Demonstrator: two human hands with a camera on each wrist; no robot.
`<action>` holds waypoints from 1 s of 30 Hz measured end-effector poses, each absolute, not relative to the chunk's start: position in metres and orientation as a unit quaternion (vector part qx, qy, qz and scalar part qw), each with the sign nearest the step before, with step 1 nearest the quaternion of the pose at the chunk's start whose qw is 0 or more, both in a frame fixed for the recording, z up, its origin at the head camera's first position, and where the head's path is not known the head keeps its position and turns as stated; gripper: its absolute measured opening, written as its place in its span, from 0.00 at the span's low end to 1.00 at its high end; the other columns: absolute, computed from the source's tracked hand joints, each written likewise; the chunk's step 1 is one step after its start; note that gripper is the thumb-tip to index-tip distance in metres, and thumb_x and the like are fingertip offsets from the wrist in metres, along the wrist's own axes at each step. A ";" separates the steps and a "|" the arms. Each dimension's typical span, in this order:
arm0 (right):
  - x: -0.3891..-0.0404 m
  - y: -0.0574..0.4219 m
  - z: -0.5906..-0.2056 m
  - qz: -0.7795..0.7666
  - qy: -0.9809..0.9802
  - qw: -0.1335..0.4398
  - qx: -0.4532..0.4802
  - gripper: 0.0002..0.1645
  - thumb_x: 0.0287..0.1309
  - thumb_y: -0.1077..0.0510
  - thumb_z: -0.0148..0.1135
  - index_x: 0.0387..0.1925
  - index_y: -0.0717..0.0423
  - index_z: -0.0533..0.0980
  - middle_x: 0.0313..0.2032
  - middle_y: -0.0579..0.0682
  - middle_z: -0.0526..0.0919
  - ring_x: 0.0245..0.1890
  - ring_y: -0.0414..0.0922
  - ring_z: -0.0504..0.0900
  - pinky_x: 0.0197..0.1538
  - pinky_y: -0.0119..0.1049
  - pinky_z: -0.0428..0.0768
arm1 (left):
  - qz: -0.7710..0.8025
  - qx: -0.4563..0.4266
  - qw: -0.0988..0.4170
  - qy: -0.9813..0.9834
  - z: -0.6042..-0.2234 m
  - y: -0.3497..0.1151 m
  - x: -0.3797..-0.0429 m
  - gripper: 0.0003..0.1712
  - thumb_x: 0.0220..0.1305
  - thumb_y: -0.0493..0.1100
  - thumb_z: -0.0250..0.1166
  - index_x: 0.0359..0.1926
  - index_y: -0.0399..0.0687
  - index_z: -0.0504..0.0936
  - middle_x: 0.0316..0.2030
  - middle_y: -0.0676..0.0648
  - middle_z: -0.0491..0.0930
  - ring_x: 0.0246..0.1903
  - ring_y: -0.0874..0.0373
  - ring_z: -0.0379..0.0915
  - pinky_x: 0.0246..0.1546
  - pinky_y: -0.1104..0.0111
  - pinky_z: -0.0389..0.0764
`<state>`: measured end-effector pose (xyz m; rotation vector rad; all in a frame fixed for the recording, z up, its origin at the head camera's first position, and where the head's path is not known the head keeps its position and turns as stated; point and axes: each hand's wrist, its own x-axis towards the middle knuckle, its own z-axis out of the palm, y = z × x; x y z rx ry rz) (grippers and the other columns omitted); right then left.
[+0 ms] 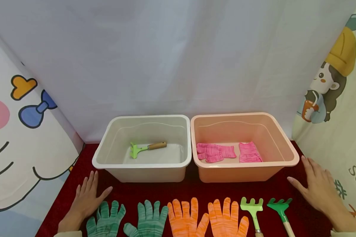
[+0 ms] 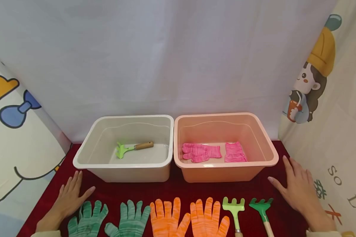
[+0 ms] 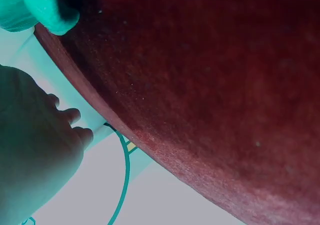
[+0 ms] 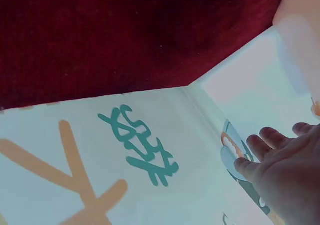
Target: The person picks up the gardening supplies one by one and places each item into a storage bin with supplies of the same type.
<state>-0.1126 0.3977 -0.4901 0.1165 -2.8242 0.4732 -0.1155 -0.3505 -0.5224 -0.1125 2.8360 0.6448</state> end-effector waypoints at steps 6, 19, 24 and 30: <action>-0.113 0.395 -0.481 0.154 -0.976 0.151 0.040 0.54 0.69 0.39 0.59 0.78 0.67 0.46 0.69 0.79 0.56 0.63 0.80 0.58 0.72 0.76 0.42 | 0.221 -0.043 0.127 0.966 -0.522 -0.350 -0.115 0.61 0.71 0.73 0.49 0.79 0.37 0.29 0.78 0.28 0.28 0.75 0.23 0.24 0.69 0.28 0.28; -0.112 0.387 -0.463 0.145 -0.971 0.186 0.045 0.55 0.67 0.38 0.61 0.76 0.70 0.50 0.66 0.79 0.60 0.60 0.79 0.61 0.68 0.75 0.53 | 0.198 -0.020 0.109 0.974 -0.520 -0.346 -0.111 0.58 0.71 0.72 0.49 0.79 0.33 0.38 0.77 0.25 0.41 0.73 0.21 0.37 0.69 0.26 0.42; -0.111 0.383 -0.457 0.150 -0.966 0.203 0.057 0.55 0.66 0.39 0.63 0.76 0.69 0.51 0.66 0.78 0.61 0.59 0.79 0.62 0.65 0.75 0.58 | 0.195 -0.013 0.110 0.974 -0.520 -0.345 -0.108 0.57 0.72 0.71 0.49 0.79 0.33 0.40 0.77 0.25 0.42 0.74 0.21 0.39 0.69 0.28 0.45; -0.110 0.377 -0.448 0.164 -0.956 0.231 0.080 0.54 0.62 0.42 0.68 0.77 0.64 0.54 0.67 0.75 0.63 0.58 0.77 0.65 0.64 0.74 0.60 | 0.195 -0.009 0.107 0.975 -0.520 -0.344 -0.104 0.57 0.71 0.71 0.51 0.79 0.32 0.44 0.76 0.24 0.45 0.73 0.21 0.41 0.70 0.29 0.47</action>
